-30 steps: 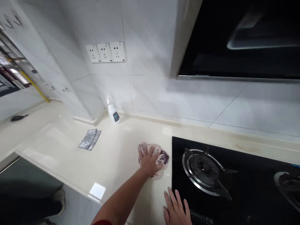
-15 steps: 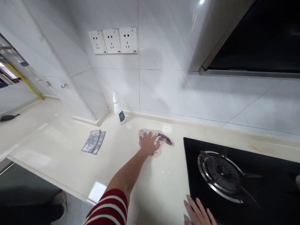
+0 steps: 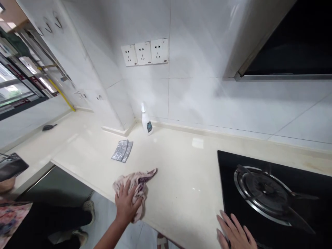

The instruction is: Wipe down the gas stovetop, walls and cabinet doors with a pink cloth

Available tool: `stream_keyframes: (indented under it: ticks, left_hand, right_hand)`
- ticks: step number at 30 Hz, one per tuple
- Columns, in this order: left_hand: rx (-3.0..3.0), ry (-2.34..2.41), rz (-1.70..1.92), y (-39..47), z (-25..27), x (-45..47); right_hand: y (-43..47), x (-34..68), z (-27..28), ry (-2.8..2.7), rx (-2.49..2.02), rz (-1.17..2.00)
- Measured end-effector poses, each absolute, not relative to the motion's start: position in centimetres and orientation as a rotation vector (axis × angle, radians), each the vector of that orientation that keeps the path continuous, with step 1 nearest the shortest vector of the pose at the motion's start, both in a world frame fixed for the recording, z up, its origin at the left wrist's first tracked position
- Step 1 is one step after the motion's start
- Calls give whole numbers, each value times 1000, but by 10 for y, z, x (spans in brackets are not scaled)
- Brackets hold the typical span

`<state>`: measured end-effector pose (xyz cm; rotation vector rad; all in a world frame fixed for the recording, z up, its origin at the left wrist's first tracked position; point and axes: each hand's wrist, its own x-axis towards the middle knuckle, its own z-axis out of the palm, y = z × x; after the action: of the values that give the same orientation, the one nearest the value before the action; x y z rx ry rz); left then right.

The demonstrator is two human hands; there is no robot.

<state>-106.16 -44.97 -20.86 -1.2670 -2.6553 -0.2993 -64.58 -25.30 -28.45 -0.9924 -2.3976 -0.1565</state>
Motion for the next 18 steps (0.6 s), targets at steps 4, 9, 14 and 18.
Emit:
stream_keyframes:
  ticks: [4,9,14,18]
  left_hand:
    - [-1221,-2638,-262,-467,-218,-1033]
    - [-1326,-2750,-299,-407,-202,-1017]
    - [-1630,-2709,-468,-319,-193,-998]
    - [-2013,-2578,-527,-289,-201,-949]
  right_hand:
    - [-254,-648,-279,-2399,-1038,-131]
    - [-258,-650,-269,-2464,-1101,-88]
    - [-256,-647,-272,-2472,-1071,-134]
    - [-254,-643,-276,-2477,-1036,-177]
